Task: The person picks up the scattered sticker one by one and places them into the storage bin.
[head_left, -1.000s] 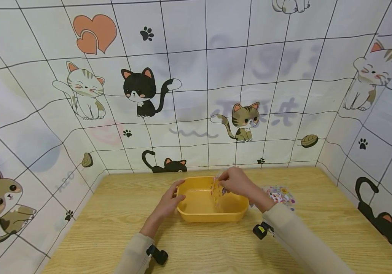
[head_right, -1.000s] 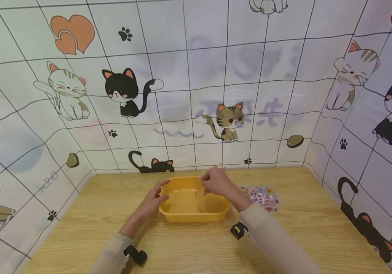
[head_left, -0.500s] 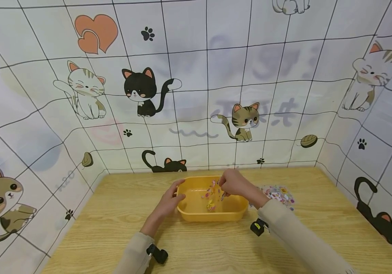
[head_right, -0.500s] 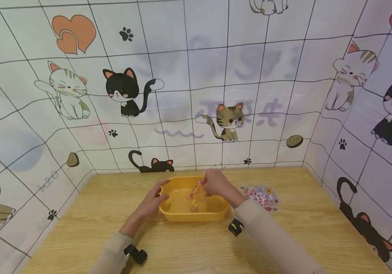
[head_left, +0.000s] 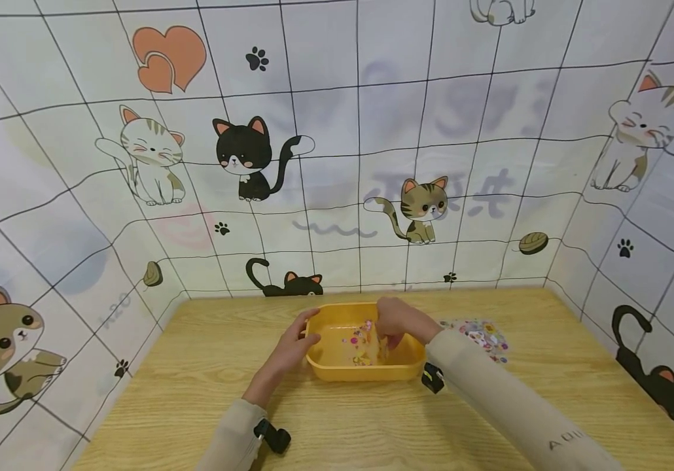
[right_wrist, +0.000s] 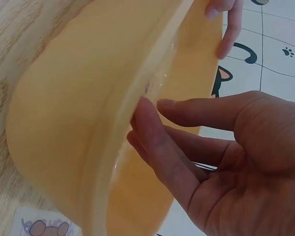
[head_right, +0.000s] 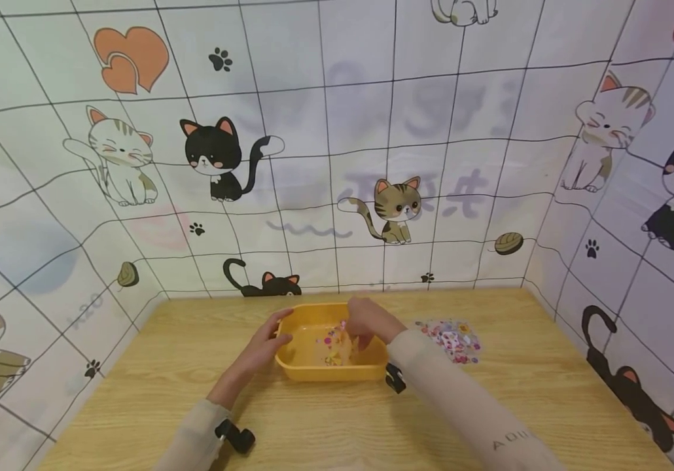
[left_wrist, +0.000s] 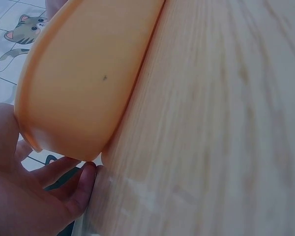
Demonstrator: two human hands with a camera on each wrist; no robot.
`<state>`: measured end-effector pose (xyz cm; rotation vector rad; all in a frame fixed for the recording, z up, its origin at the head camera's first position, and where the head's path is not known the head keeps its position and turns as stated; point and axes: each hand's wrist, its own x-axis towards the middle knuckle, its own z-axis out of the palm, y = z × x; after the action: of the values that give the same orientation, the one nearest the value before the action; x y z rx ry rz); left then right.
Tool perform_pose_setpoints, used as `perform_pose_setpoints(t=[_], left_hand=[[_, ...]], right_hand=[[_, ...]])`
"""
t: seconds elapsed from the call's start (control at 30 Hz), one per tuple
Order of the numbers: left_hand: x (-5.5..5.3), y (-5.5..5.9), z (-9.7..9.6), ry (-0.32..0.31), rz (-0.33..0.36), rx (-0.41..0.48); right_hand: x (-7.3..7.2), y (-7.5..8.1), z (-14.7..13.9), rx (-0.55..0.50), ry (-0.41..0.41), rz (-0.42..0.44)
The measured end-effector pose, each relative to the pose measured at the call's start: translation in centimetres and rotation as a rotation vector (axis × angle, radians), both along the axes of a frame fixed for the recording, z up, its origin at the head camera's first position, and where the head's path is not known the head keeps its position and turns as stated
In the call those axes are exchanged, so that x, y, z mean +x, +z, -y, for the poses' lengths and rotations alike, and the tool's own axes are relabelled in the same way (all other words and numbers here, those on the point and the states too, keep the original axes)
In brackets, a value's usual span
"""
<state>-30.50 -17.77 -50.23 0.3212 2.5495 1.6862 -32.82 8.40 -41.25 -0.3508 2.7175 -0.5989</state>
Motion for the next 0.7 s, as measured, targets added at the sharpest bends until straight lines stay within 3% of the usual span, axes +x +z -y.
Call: perform_pose_setpoints(t=[0.27,0.47,0.7], left_hand=[[0.04,0.01,0.04,-0.014,-0.014,-0.011],[0.13,0.06,0.01,-0.011,-0.012,0.003],[0.26,0.18,-0.1,-0.004,-0.016,0.034]], right_hand=[[-0.06,-0.04,-0.22,0.002,-0.01,0.13],[0.23,-0.19,-0.42,-0.013,-0.009,0.157],[-0.28,-0.63,-0.29,0.057,-0.029,0.14]])
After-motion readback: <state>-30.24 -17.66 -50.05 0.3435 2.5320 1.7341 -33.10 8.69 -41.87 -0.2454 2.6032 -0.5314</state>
